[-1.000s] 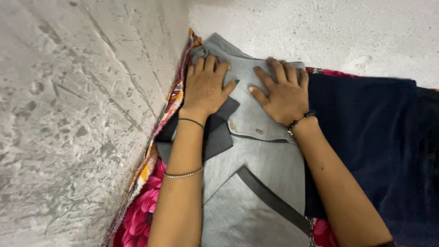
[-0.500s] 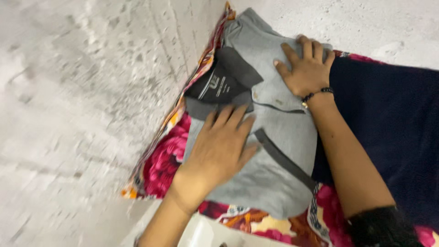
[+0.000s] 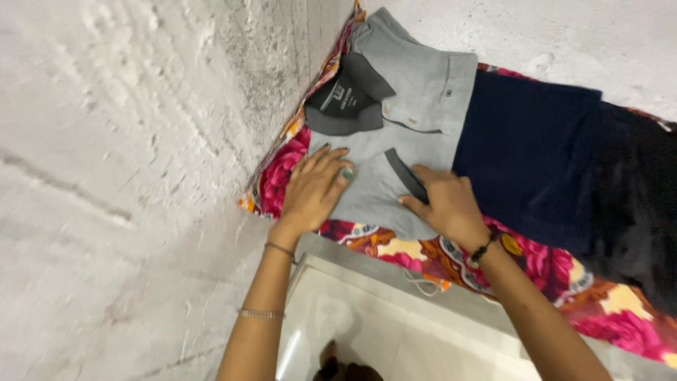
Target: The person wipes a concrete shelf with a cloth, then lays a floral-patterned cloth on the shelf. They proceed to fold several shirts and place them on the cloth.
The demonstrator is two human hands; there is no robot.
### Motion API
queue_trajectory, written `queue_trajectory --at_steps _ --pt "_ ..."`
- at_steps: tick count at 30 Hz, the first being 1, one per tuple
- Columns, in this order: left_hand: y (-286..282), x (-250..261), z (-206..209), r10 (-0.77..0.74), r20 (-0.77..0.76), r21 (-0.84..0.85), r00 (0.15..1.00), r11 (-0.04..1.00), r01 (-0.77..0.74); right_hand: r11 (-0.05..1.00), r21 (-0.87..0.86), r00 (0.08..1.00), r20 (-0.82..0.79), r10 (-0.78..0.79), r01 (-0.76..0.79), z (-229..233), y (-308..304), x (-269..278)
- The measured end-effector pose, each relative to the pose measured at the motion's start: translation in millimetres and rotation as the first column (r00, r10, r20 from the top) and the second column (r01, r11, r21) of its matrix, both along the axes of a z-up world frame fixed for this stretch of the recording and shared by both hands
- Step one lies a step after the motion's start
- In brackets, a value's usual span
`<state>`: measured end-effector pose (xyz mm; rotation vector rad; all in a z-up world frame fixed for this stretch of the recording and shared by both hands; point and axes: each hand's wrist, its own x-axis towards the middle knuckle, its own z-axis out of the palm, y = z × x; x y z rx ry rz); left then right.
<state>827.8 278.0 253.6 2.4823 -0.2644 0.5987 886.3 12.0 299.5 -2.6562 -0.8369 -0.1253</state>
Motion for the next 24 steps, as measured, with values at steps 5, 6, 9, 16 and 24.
queue_trajectory --at_steps 5,6,9,16,24 --pt "18.9 13.5 -16.1 -0.126 -0.059 -0.331 0.990 0.938 0.100 0.993 -0.090 0.997 -0.025 0.075 -0.077 3.0 -5.1 -40.4" --pt "24.9 14.7 -16.8 -0.177 -0.079 -0.407 0.981 0.904 0.130 0.960 0.025 0.960 0.012 0.279 -0.279 4.0 -9.8 -58.2" --pt "25.5 13.7 -10.3 -0.231 -0.088 -0.287 0.969 0.937 0.197 0.830 0.127 0.839 0.118 0.531 -0.543 3.0 -3.0 -100.8" --pt "9.4 -56.7 33.0 -0.217 -0.108 0.095 0.970 0.969 0.227 0.938 0.291 0.938 0.337 0.084 -0.189 -0.3 -1.5 -95.9" --pt "-0.7 -58.3 67.9 -0.112 0.176 0.182 0.978 0.980 0.079 0.891 0.398 0.966 0.216 0.142 -0.220 29.6 -0.1 -47.3"
